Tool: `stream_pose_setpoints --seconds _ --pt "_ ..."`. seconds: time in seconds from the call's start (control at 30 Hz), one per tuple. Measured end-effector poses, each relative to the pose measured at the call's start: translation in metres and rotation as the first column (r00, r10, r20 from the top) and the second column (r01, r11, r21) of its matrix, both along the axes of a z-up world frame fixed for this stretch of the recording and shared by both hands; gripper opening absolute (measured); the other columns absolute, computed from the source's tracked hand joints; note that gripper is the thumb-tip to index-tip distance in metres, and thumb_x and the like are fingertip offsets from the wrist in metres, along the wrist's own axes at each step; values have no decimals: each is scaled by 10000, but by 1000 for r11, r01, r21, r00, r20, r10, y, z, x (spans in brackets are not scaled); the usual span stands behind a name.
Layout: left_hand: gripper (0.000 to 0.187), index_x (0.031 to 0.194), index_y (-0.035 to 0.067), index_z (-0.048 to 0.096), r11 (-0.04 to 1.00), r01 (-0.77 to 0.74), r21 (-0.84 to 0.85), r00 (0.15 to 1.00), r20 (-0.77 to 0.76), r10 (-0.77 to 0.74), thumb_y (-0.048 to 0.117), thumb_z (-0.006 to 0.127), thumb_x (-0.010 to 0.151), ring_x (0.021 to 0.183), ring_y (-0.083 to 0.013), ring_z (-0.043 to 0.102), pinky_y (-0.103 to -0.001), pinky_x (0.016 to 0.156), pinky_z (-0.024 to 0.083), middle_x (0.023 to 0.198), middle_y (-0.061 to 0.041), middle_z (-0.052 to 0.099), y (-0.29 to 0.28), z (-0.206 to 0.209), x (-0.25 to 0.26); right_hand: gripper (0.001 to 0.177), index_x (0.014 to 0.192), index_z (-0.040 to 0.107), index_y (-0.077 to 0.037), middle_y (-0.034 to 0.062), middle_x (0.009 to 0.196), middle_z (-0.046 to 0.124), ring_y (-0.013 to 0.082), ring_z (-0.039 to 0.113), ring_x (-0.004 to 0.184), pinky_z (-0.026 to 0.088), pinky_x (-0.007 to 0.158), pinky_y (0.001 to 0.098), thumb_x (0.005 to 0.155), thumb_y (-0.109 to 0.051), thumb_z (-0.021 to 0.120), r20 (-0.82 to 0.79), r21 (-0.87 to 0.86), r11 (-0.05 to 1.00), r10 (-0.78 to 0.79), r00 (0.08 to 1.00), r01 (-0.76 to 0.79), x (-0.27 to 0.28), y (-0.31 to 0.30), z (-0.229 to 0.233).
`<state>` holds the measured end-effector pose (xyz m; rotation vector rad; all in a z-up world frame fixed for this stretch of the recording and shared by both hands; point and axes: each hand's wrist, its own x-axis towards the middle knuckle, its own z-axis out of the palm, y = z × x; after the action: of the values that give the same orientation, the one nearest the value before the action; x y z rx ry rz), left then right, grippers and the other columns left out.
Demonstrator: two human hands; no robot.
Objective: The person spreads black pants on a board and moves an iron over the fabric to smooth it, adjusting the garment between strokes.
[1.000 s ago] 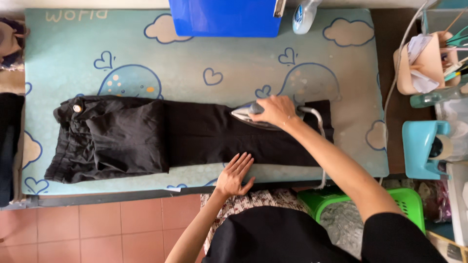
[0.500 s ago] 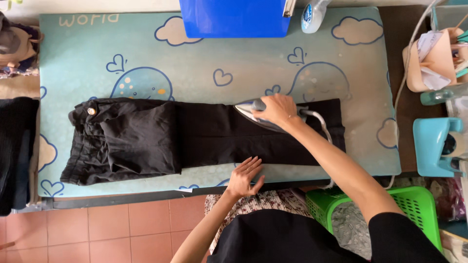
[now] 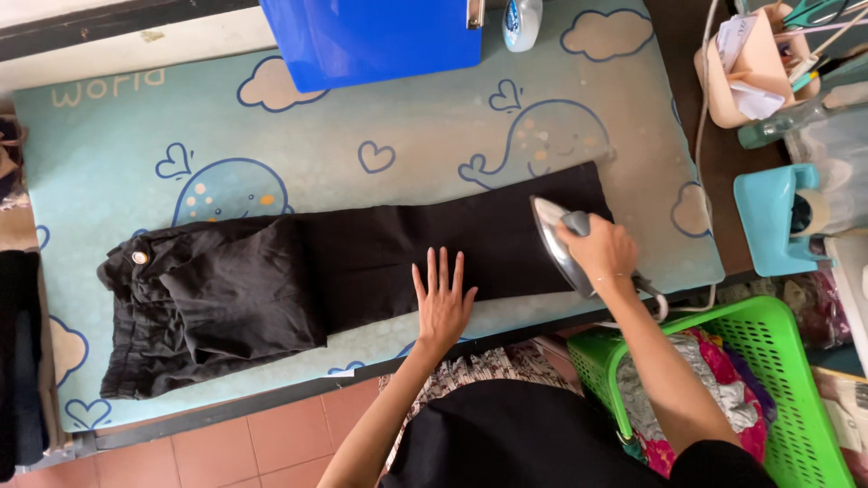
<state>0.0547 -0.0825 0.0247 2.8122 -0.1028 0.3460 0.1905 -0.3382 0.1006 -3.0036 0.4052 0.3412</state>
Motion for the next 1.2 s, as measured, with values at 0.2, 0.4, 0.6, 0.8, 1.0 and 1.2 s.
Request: stream_pose_setpoints --seconds 0.2,0.4,0.6,0.8,1.0,1.2 --pt "709 1605 113 310 995 -56 82 996 -65 62 523 409 1035 1547 -384 182 -590 1235 109 1622 -235 307 1 -11 -30 592 886 745 -132 186 833 754 431 739 898 588 767 522 780 -705 641 -71 127 987 106 992 -97 -21 74 40" --pt "777 1629 156 223 989 -23 145 988 -150 45 592 381 1005 1561 -365 123 -599 1242 75 1650 -204 239 4 -21 -32 579 973 680 -94 236 930 749 471 734 906 571 785 575 907 -652 540 -49 277 940 222 974 -201 -20 137 13" --pt "758 1626 163 243 991 -48 126 993 -105 61 554 416 1000 1556 -371 145 -598 1239 88 1648 -211 244 2 -21 -32 499 948 683 -114 209 851 740 448 740 865 579 716 559 898 -610 665 94 98 993 -76 993 67 36 31 -15" --pt "735 1597 183 328 992 -75 98 997 -22 78 510 497 961 1546 -372 204 -598 1233 126 1623 -210 310 -2 -16 -31 641 966 715 -68 274 869 723 501 713 901 563 756 579 910 -705 669 173 131 983 -152 973 130 46 -56 -18" --pt "705 1598 244 333 990 -91 109 996 14 90 507 494 964 1545 -347 215 -589 1233 138 1635 -179 305 -2 -25 -32 635 868 732 -49 252 832 736 482 727 885 577 768 564 793 -677 675 -32 182 959 225 974 -215 -15 24 35" --pt "633 1585 237 360 992 -95 89 995 32 92 506 406 1013 1546 -323 227 -569 1242 143 1636 -165 315 -2 -21 -34 614 901 714 -97 195 845 749 459 736 848 563 738 550 834 -698 608 -17 215 875 447 895 -433 8 65 22"
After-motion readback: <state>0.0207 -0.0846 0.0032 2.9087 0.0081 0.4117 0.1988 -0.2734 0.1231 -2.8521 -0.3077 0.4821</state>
